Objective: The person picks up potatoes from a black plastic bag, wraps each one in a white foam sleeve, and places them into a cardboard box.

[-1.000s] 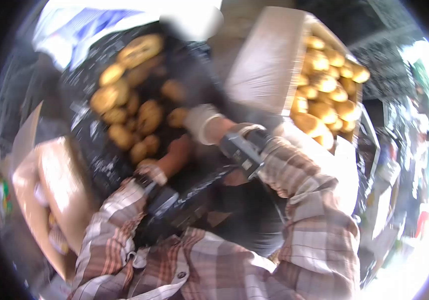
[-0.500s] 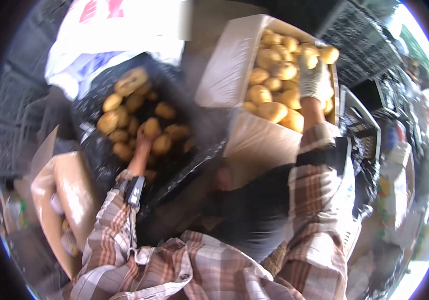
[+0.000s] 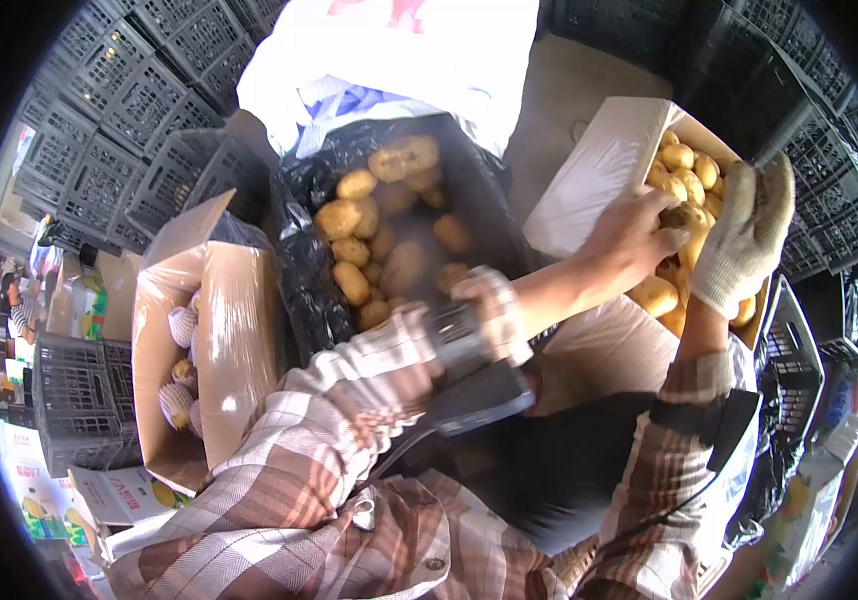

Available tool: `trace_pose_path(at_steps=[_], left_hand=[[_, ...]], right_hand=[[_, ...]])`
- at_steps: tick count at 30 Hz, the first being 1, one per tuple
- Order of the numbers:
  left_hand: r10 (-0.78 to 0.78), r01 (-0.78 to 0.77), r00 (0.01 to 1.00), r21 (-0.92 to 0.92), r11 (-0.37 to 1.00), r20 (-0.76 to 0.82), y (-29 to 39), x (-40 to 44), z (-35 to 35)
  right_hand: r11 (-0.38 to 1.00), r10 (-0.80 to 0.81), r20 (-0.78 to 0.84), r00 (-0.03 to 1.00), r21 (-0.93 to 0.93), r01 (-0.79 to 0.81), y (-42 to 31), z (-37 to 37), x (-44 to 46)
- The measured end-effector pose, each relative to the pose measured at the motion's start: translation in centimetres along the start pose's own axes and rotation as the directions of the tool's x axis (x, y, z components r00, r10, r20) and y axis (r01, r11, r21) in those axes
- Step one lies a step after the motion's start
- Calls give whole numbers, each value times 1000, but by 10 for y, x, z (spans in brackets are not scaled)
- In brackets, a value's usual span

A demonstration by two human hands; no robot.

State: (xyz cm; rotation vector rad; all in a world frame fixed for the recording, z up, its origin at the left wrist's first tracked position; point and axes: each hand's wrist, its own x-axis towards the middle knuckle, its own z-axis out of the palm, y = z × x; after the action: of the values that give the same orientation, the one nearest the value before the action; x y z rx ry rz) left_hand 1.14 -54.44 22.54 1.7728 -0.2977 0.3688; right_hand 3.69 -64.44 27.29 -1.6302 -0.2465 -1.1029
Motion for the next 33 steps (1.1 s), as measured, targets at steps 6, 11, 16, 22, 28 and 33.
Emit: trace_pose_path(at_steps=[6,11,16,22,28,33], left_hand=[[2,124,961,436,891,-277,-97,-37,-215],[33,408,906,890,206,-423,-129,-19,-380],[-218,407,906,888,212,-363,-188,16,-434],[-485,541,833,572,616,-266,-210,11,-463],[-632,666,634,-102,739,-445,-140,-48,-442],[-752,773,508,-165,613,-420,-76,-131,-408]], right_hand=[[987,118,604,788,14,-159,-12,46,-74],[975,-120,992,-48,127,183,-8,126,-154],[818,29,933,-359,184,545,-21,243,-211],[692,-321,940,-112,314,651,18,380,-299],[725,-175,973,-149,230,649,17,408,-298],[847,27,964,-265,119,518,-9,355,-278]])
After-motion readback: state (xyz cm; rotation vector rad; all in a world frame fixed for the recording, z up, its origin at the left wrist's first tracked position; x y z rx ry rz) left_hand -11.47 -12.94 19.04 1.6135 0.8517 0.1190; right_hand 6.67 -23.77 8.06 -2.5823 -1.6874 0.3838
